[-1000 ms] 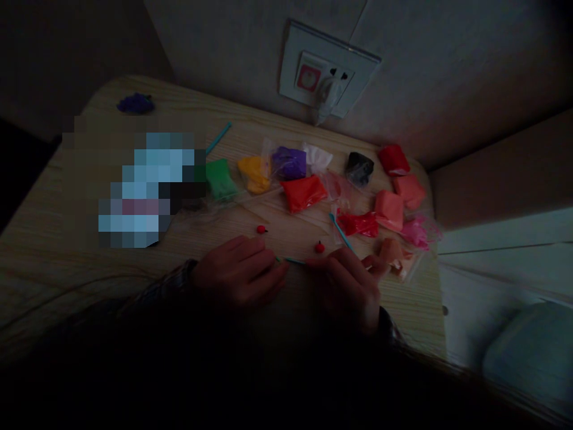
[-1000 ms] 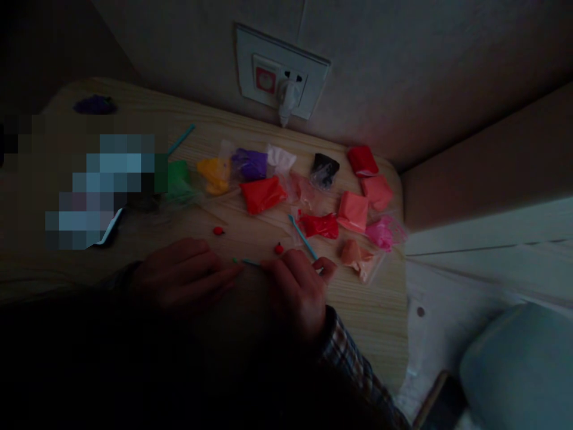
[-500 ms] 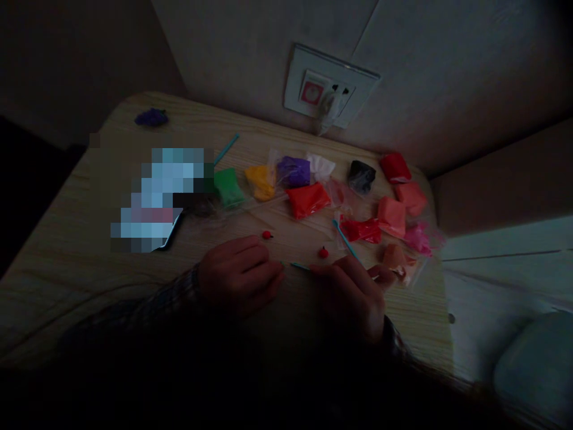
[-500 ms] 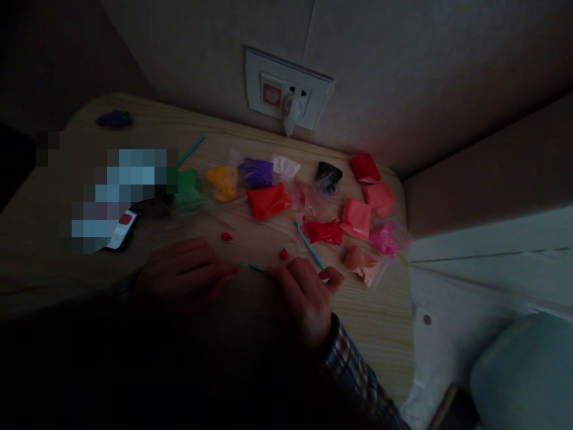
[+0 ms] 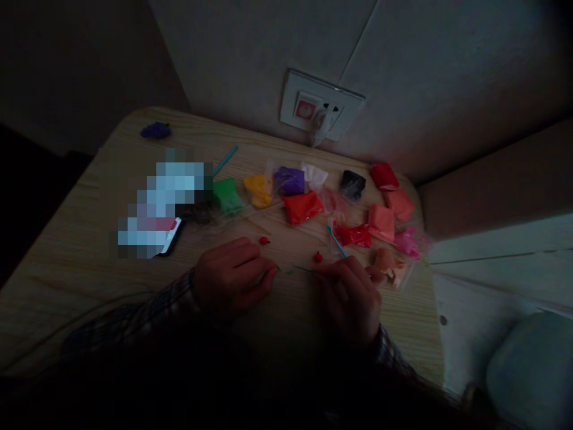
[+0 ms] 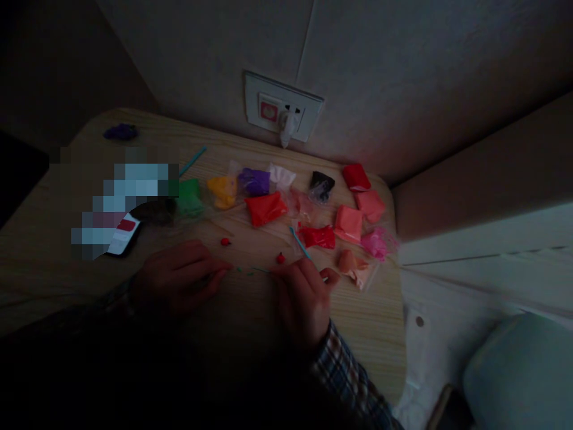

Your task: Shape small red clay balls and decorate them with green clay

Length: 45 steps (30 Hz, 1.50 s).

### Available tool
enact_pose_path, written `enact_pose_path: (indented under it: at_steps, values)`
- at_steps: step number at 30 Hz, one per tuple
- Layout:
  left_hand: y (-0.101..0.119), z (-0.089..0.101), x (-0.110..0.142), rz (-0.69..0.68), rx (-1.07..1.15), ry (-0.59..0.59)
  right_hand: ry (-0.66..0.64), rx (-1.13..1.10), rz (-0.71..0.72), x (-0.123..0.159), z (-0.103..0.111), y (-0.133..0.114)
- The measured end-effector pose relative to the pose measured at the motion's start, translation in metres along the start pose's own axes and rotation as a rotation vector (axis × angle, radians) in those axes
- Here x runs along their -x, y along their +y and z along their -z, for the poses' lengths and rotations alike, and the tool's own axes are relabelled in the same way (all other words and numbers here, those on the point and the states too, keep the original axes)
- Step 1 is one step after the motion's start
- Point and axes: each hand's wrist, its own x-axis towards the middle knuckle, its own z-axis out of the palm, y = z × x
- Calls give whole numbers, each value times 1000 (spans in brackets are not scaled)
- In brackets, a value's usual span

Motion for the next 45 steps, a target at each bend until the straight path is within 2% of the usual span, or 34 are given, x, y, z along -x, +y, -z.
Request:
enact_pose_path:
  at_steps: [4,8,14,19,29,38,45]
  values:
    - [-1,0,0,12,31,-12,38,-154,-106,-2,4,4]
    - [-1,-2,0,41,86,-31,43,-208,-147,-5,6,4]
    - [3,-4,-6,245,331,-67,84,-234,-167,-8,7,-4]
    - [2,-4,-9,311,353,-114,119,-182,-160,-11,9,-4]
    - [3,-2,-17,398,533,-160,71,-225,-168,-10,5,-11]
    - [2,0,-19,450,598,-118,82,-256,-178,-11,3,-16]
    - [-1,7,-20,511,676,-123,153,-155,-215,-17,9,3]
